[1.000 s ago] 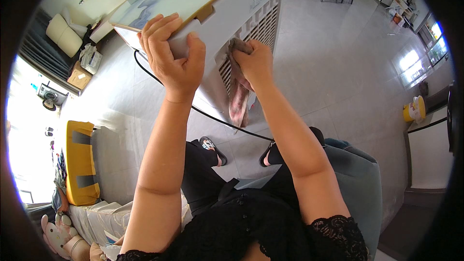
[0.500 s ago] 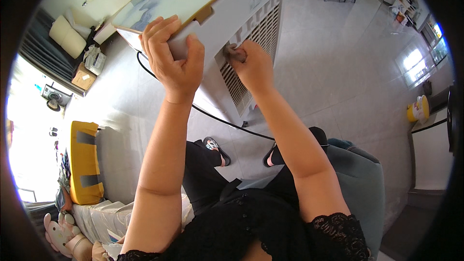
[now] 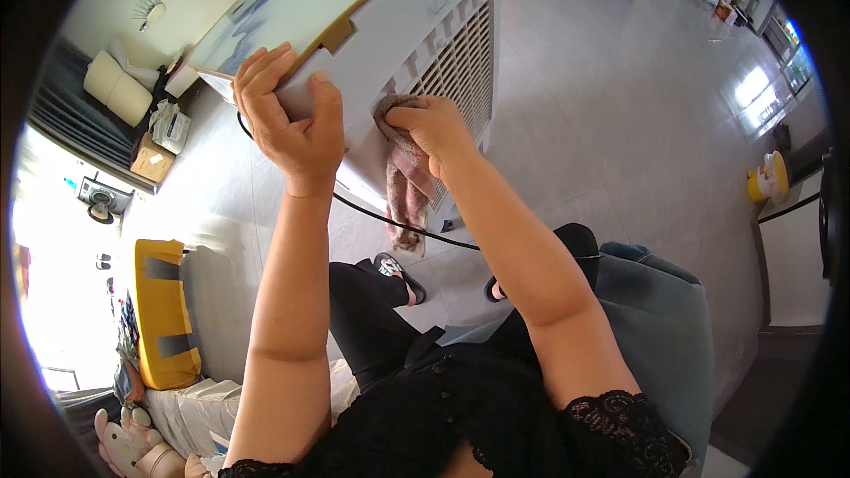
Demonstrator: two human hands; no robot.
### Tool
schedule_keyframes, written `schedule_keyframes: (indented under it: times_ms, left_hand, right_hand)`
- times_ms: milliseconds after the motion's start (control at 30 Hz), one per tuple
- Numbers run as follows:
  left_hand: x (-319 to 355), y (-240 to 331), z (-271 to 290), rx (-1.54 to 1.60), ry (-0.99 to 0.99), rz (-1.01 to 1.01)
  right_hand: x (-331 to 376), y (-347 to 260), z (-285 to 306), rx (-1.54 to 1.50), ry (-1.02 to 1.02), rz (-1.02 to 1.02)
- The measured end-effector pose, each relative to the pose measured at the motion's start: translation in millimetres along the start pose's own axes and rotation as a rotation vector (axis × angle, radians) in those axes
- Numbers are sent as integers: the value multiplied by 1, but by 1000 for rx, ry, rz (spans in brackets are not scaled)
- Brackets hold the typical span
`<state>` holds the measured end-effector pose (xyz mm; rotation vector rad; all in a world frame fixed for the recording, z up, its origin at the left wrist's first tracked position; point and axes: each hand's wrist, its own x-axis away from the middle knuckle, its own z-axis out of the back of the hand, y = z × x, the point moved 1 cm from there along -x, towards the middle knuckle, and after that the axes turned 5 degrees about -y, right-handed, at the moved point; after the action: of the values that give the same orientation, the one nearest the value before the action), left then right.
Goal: The person wipes the front grille and top surface of a portable air cooler using a cloth. They methodically clean the vents and edges, then rotate the unit to access and wipe the side and rear panels.
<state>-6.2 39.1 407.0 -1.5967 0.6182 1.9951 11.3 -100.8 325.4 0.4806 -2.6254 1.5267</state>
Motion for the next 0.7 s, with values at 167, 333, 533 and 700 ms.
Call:
schedule_keyframes:
  times_ms: [167, 333, 533, 700]
  left_hand:
    - [2, 2, 2, -12, -61, -9]
    - [3, -1, 2, 21, -77, -29]
    - [3, 0, -4, 91, -36, 13]
    - [4, -1, -2, 80, -60, 25]
  right_hand:
    - [2, 1, 3, -35, -31, -86]
    - [20, -14, -10, -103, -71, 90]
    - [8, 16, 3, 53, 32, 108]
    - [-7, 47, 30, 94, 72, 99]
